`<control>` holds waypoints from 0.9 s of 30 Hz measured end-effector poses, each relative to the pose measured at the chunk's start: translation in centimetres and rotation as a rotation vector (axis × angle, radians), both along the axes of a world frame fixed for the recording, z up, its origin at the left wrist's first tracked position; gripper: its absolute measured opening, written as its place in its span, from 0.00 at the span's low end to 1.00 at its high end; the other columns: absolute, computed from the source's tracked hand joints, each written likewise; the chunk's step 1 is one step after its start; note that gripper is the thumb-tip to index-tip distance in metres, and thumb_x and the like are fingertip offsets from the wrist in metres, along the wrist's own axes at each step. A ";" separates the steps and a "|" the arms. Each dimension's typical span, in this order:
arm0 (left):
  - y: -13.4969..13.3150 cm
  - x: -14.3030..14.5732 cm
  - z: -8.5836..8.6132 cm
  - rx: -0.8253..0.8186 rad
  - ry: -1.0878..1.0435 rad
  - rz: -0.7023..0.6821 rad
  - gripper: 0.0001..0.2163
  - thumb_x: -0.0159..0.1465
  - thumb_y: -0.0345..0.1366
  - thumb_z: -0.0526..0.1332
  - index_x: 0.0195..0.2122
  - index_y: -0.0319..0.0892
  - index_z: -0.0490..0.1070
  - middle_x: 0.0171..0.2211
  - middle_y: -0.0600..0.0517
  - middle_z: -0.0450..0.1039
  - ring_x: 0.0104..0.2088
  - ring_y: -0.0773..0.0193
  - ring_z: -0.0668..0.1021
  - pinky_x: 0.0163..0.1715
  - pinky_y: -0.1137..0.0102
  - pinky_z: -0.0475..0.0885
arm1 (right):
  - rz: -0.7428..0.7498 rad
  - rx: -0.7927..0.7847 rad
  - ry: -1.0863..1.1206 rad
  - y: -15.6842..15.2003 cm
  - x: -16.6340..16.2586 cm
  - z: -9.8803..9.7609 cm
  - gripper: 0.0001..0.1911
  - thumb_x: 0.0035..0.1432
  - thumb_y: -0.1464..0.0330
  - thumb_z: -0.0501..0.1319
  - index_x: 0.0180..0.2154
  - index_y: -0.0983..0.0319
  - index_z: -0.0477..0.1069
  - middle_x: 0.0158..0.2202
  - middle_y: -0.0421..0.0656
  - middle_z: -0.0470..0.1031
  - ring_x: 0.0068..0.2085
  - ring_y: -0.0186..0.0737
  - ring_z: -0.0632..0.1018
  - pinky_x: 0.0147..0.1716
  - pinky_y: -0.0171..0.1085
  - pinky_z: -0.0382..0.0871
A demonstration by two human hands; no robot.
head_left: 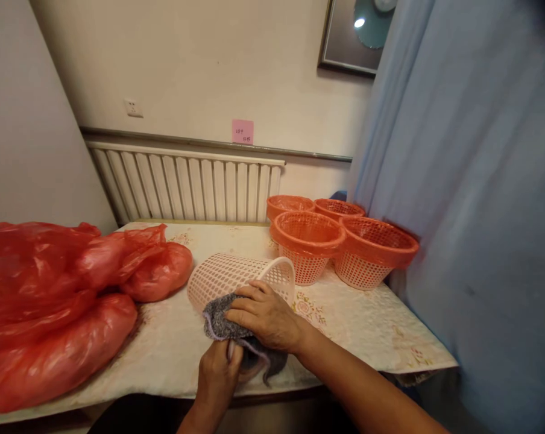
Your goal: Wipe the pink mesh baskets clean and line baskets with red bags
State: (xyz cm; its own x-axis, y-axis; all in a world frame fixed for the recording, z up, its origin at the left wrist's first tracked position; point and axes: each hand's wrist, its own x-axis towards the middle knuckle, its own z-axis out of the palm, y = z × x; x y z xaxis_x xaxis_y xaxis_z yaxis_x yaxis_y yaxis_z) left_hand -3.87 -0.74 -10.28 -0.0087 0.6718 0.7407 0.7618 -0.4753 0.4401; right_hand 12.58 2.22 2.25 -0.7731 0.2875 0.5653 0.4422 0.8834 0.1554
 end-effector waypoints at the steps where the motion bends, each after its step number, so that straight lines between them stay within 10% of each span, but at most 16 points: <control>1: 0.0 0.0 0.0 0.009 -0.002 0.000 0.08 0.62 0.34 0.52 0.26 0.44 0.65 0.18 0.55 0.70 0.16 0.65 0.73 0.17 0.73 0.65 | -0.001 0.013 -0.018 0.1 0.0 0.2 0.13 0.65 0.69 0.52 0.50 0.57 0.66 0.44 0.41 0.75 0.54 0.40 0.66 0.56 0.45 0.56; 16: -0.2 -0.4 0.4 -0.071 -0.029 -0.085 0.12 0.62 0.31 0.51 0.47 0.43 0.66 0.31 0.52 0.79 0.24 0.65 0.80 0.22 0.76 0.71 | -0.219 -0.065 0.246 6.3 3.4 -1.8 0.12 0.63 0.72 0.51 0.45 0.59 0.69 0.44 0.46 0.72 0.47 0.43 0.67 0.51 0.46 0.60; 27: -0.7 -1.2 -1.3 -0.050 -0.008 -0.053 0.12 0.62 0.32 0.52 0.46 0.43 0.66 0.29 0.53 0.79 0.21 0.65 0.79 0.20 0.75 0.72 | -0.574 -0.358 0.915 11.4 7.7 -10.8 0.18 0.58 0.72 0.46 0.46 0.65 0.67 0.41 0.48 0.73 0.44 0.40 0.72 0.47 0.40 0.64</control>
State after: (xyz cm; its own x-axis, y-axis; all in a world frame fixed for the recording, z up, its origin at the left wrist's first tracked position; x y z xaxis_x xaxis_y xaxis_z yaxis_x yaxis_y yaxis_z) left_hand -5.12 -1.43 -11.54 0.0223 0.7079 0.7060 0.7323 -0.4923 0.4705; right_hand 20.32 13.61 -8.51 0.1848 0.7244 0.6641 0.6135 0.4429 -0.6538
